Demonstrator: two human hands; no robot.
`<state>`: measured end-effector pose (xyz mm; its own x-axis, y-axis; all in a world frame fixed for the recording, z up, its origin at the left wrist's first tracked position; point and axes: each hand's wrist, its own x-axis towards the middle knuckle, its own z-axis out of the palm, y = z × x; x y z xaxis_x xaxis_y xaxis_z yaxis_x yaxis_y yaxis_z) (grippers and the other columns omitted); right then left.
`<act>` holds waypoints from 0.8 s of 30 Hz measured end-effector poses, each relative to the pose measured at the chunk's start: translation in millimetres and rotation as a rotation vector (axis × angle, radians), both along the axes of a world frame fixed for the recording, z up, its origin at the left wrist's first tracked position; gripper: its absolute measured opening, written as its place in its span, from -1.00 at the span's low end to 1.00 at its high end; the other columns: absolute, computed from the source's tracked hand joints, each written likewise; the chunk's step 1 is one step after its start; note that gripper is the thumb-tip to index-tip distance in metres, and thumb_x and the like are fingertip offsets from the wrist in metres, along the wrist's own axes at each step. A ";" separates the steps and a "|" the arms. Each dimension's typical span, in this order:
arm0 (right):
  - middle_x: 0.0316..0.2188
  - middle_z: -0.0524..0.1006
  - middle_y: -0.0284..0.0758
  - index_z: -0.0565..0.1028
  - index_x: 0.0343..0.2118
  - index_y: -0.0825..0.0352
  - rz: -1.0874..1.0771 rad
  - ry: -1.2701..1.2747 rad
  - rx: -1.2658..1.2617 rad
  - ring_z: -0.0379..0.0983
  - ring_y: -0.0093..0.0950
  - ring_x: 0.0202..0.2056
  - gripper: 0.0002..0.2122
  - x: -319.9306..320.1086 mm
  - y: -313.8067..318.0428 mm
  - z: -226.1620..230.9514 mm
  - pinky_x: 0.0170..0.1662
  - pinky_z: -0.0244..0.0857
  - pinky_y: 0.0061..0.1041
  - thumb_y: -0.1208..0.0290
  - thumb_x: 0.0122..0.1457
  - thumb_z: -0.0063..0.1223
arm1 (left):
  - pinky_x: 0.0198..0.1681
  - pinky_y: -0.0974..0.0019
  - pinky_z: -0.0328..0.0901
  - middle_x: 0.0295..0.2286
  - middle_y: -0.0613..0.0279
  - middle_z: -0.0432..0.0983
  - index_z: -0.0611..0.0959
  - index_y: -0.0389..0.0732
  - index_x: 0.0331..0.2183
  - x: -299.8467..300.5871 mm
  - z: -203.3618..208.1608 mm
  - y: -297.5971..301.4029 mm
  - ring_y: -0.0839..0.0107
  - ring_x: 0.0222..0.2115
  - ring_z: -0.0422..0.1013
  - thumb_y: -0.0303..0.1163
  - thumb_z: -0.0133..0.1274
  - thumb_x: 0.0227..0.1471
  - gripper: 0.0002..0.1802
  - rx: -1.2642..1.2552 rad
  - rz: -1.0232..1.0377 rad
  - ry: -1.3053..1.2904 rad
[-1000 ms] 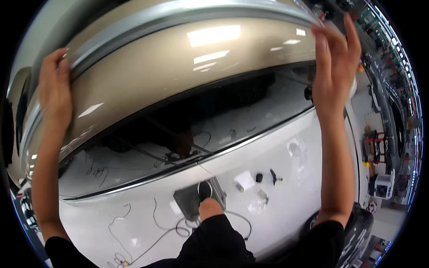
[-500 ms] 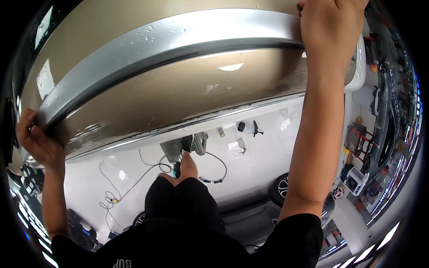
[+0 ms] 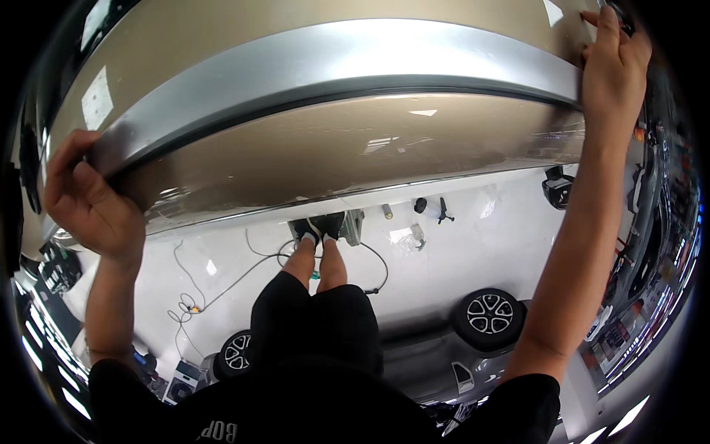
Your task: The person applies a protective film to the rear spoiler of a white car. They spray the surface with liquid, smooth the film with a squeegee, and use a heat gun to conform the material to the curved edges. The person also uses a plastic card to tuck the film into the trim gaps.
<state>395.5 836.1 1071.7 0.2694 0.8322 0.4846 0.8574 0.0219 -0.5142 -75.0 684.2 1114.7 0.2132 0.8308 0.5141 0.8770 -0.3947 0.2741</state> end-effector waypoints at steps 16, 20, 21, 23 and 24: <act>-0.21 0.59 -0.42 0.14 0.33 0.45 0.178 -0.033 -0.043 0.23 -0.67 -0.46 -0.36 19.8 13.3 19.1 -0.28 0.25 -0.67 0.07 0.38 -0.02 | 0.05 0.30 0.39 -0.02 -0.07 0.48 0.49 -0.39 0.01 -113.4 4.8 -76.9 0.27 -0.04 0.48 -0.67 0.06 0.19 -0.66 0.195 -0.042 -0.203; -0.26 0.61 -0.44 0.09 0.34 0.50 0.175 -0.024 -0.049 0.21 -0.73 -0.50 -0.36 11.7 17.8 -5.3 -0.33 0.25 -0.70 0.15 0.39 -0.02 | -0.19 0.49 0.37 -0.26 0.18 0.52 0.60 -0.36 -0.07 -110.4 -6.1 -104.5 0.52 -0.29 0.44 -0.68 0.17 0.12 -0.70 0.116 0.229 -0.199; -0.25 0.62 -0.43 0.08 0.34 0.51 0.168 -0.030 -0.073 0.21 -0.73 -0.50 -0.36 5.5 19.3 -8.1 -0.33 0.25 -0.70 0.15 0.39 -0.02 | -0.19 0.49 0.37 -0.26 0.18 0.52 0.60 -0.36 -0.07 -99.7 -3.9 -106.6 0.52 -0.29 0.44 -0.68 0.17 0.12 -0.70 0.112 0.222 -0.198; -0.22 0.62 -0.43 0.11 0.33 0.50 0.229 -0.024 -0.048 0.20 -0.73 -0.50 -0.37 10.8 22.6 -3.1 -0.34 0.24 -0.71 0.13 0.40 -0.04 | -0.43 0.56 0.20 -0.41 0.30 0.45 0.68 -0.32 -0.19 -78.1 3.5 -112.4 0.59 -0.50 0.26 -0.67 0.30 -0.04 -0.70 -0.241 0.287 -0.310; -0.21 0.62 -0.42 0.12 0.33 0.50 0.215 -0.003 -0.046 0.20 -0.74 -0.50 -0.38 4.6 16.6 13.7 -0.34 0.23 -0.72 0.14 0.40 -0.04 | -0.44 0.59 -0.02 -0.52 0.47 0.28 0.70 -0.30 -0.12 -61.0 3.1 -100.3 0.67 -0.54 0.05 -0.71 0.27 -0.03 -0.64 -0.250 0.272 -0.268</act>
